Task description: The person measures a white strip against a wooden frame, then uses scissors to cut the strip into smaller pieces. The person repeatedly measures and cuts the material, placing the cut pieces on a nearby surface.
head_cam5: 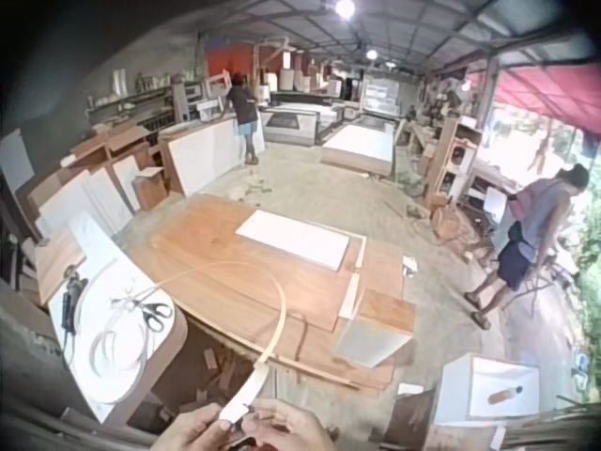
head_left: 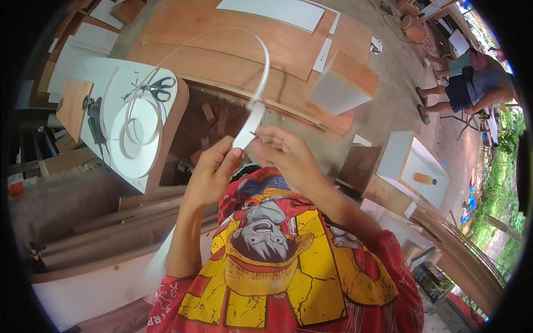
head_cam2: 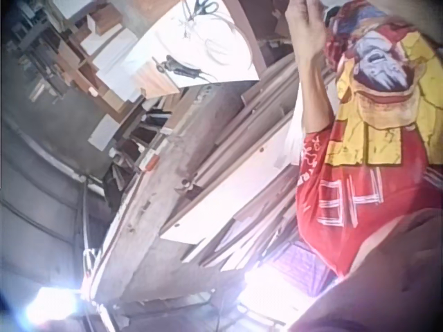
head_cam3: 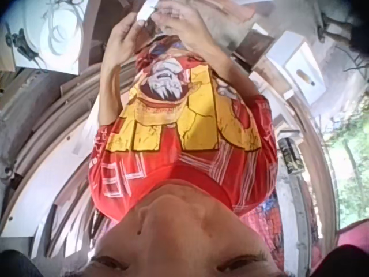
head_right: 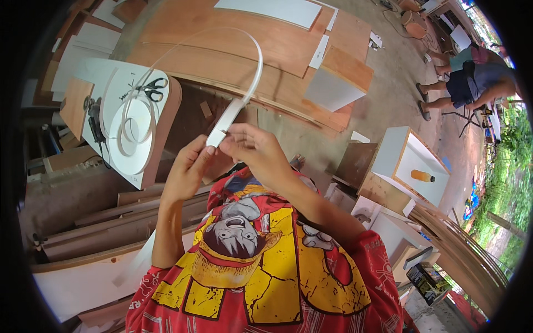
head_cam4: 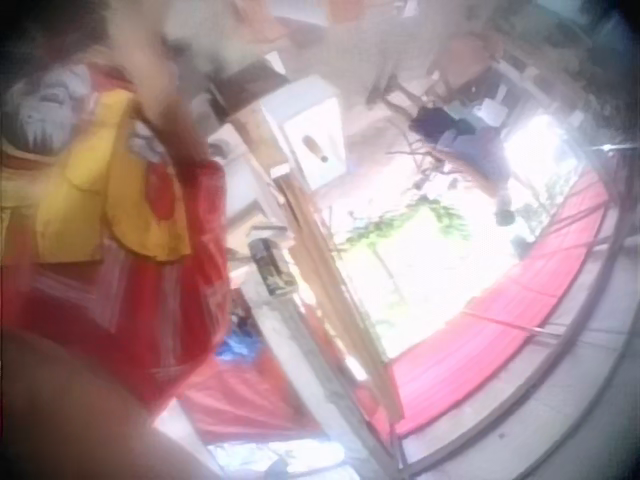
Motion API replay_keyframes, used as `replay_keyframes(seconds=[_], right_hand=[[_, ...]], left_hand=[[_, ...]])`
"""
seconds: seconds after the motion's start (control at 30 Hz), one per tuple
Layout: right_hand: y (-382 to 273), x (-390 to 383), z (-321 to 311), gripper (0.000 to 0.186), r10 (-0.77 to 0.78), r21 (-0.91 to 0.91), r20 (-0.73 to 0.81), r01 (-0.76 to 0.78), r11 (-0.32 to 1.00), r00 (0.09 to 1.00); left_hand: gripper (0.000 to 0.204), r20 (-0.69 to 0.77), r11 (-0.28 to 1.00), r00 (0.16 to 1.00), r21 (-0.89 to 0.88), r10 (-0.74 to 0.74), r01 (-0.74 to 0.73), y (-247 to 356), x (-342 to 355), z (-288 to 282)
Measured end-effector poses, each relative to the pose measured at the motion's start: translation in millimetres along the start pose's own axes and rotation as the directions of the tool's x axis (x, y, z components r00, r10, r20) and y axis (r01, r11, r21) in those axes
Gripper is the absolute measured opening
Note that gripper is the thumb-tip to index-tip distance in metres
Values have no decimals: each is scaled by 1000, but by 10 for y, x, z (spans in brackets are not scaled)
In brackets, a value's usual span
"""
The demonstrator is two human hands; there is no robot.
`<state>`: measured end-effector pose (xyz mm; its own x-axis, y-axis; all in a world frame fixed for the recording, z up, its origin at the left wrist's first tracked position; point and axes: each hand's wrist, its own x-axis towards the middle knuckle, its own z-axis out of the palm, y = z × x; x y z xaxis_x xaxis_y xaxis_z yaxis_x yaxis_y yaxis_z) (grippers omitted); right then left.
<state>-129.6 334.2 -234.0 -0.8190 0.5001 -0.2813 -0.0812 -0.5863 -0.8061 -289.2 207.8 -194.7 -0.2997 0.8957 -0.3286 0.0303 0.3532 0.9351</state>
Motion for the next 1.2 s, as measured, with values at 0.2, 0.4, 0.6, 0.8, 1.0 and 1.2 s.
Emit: replay_keyframes(seconds=[0.2,0.4,0.6,0.8,1.0,1.2], right_hand=[[120,238,152,31,121,196,104,-140,971,987],[236,374,258,19,166,101,133,-180,978,977],[148,353,343,15,143,-78,94,-136,988,985],[30,361,378,16,121,-120,158,-102,987,980],[-28,342,378,15,106,-171,142,-81,982,984],[47,342,296,15,101,-188,129,-76,979,986]], left_hand=[[19,-128,998,992,61,15,-7,-92,-222,-76],[18,-139,994,988,-91,-72,60,-248,-355,-114],[19,-171,990,983,-133,-58,35,-285,-415,-91],[20,-83,938,988,-334,-127,92,-255,-443,-98],[22,-70,941,989,-323,-132,103,-184,-431,-65],[24,-174,983,983,-167,51,-80,-245,-338,48]])
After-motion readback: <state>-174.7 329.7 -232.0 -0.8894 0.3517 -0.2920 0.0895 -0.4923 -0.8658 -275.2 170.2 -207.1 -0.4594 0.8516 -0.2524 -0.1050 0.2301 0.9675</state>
